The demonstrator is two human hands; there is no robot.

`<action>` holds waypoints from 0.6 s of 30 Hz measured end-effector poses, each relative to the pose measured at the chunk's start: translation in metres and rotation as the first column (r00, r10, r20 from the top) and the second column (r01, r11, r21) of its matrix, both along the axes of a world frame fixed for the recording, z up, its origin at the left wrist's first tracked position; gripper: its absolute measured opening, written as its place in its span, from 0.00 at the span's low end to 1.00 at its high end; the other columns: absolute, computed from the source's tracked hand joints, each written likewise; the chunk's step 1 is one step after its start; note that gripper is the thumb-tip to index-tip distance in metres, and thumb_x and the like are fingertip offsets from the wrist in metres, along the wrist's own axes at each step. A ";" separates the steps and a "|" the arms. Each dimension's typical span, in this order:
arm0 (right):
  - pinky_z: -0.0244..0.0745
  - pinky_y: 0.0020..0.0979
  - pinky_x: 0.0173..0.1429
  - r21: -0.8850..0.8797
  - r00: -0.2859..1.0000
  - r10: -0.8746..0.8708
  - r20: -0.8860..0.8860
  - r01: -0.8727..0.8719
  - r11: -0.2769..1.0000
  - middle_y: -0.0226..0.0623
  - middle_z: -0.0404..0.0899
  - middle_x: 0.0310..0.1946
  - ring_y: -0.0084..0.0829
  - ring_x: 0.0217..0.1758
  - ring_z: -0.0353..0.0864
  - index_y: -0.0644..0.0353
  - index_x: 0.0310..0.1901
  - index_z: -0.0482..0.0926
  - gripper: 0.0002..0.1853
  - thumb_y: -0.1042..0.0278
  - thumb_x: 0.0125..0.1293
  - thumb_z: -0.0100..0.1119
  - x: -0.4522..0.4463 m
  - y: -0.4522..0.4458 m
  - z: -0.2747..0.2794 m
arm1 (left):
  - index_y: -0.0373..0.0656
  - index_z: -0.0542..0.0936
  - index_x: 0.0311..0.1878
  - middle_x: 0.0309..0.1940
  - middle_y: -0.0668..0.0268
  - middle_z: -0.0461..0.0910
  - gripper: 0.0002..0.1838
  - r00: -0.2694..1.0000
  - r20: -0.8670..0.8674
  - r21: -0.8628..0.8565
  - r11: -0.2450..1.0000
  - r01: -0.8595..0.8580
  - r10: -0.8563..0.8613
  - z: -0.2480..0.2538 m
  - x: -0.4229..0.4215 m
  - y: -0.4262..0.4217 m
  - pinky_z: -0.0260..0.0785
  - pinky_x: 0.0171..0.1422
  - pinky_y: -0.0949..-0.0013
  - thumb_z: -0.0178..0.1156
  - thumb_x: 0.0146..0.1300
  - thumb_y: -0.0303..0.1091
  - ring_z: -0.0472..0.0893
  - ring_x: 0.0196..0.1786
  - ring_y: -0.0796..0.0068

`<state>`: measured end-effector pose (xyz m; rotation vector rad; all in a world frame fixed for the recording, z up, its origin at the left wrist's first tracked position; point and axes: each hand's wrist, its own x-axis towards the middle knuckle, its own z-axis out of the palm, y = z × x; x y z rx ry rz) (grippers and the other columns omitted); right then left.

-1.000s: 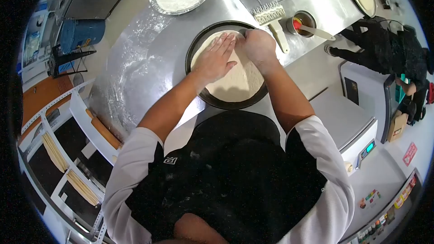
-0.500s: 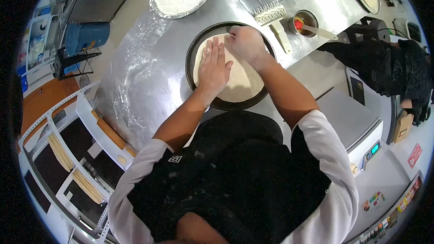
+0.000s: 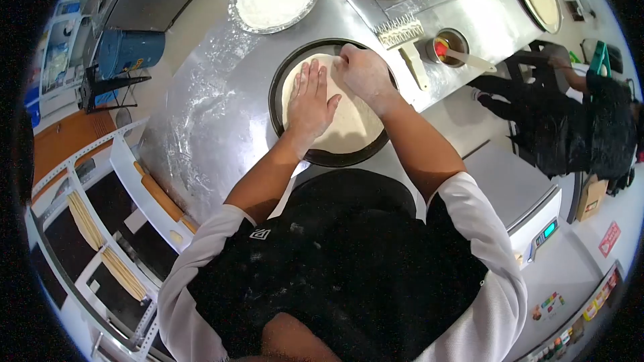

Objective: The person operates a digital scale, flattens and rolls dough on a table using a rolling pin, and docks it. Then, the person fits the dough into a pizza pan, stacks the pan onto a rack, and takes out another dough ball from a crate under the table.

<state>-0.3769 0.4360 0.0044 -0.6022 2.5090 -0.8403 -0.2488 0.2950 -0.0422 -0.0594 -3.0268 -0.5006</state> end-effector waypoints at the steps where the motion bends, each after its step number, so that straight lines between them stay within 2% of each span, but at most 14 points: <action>1: 0.79 0.48 0.43 0.034 0.999 -0.010 -0.042 0.012 0.999 0.47 0.86 0.30 0.55 0.35 0.85 0.59 0.42 0.85 0.15 0.55 0.68 0.58 -0.002 -0.005 -0.002 | 0.26 0.67 0.76 0.83 0.43 0.57 0.40 1.000 0.011 -0.056 0.998 0.024 -0.024 0.001 -0.002 0.001 0.45 0.89 0.49 0.51 0.77 0.54 0.54 0.86 0.43; 4: 0.80 0.48 0.43 0.132 0.985 -0.047 -0.164 0.069 0.989 0.48 0.86 0.30 0.55 0.35 0.85 0.59 0.39 0.85 0.16 0.54 0.68 0.58 -0.007 -0.020 -0.010 | 0.27 0.70 0.75 0.83 0.43 0.57 0.39 0.993 0.063 -0.213 0.971 0.111 -0.100 0.000 -0.006 0.001 0.44 0.89 0.50 0.52 0.76 0.55 0.55 0.86 0.44; 5: 0.80 0.48 0.43 0.130 0.986 -0.041 -0.163 0.062 0.990 0.48 0.86 0.30 0.55 0.35 0.85 0.59 0.39 0.85 0.16 0.54 0.68 0.58 -0.005 -0.023 -0.013 | 0.27 0.70 0.75 0.83 0.43 0.57 0.39 0.994 0.065 -0.215 0.971 0.105 -0.093 0.001 -0.006 -0.005 0.44 0.89 0.50 0.52 0.76 0.55 0.55 0.86 0.44; 9: 0.76 0.45 0.38 0.116 0.985 -0.151 -0.083 0.160 0.980 0.45 0.84 0.26 0.51 0.29 0.81 0.60 0.33 0.84 0.15 0.55 0.67 0.62 -0.004 -0.011 -0.014 | 0.25 0.66 0.76 0.84 0.44 0.56 0.40 0.962 0.055 -0.074 0.960 0.270 -0.267 0.003 -0.022 -0.022 0.43 0.90 0.50 0.49 0.77 0.55 0.53 0.87 0.45; 15: 0.76 0.45 0.38 0.123 0.998 -0.001 0.065 -0.007 0.992 0.46 0.85 0.27 0.52 0.29 0.82 0.59 0.36 0.85 0.15 0.55 0.66 0.62 -0.013 -0.005 -0.006 | 0.25 0.65 0.77 0.84 0.45 0.56 0.41 0.981 0.036 -0.045 0.980 0.191 -0.190 0.001 -0.019 -0.015 0.44 0.90 0.50 0.49 0.77 0.56 0.52 0.87 0.45; 18: 0.76 0.45 0.38 0.088 0.975 -0.078 -0.208 0.098 0.991 0.46 0.85 0.27 0.52 0.29 0.81 0.59 0.36 0.85 0.15 0.55 0.66 0.62 -0.010 -0.005 -0.022 | 0.25 0.64 0.78 0.84 0.45 0.55 0.42 0.956 0.024 -0.056 0.955 0.293 -0.292 0.001 -0.028 -0.019 0.44 0.90 0.51 0.49 0.77 0.56 0.52 0.87 0.45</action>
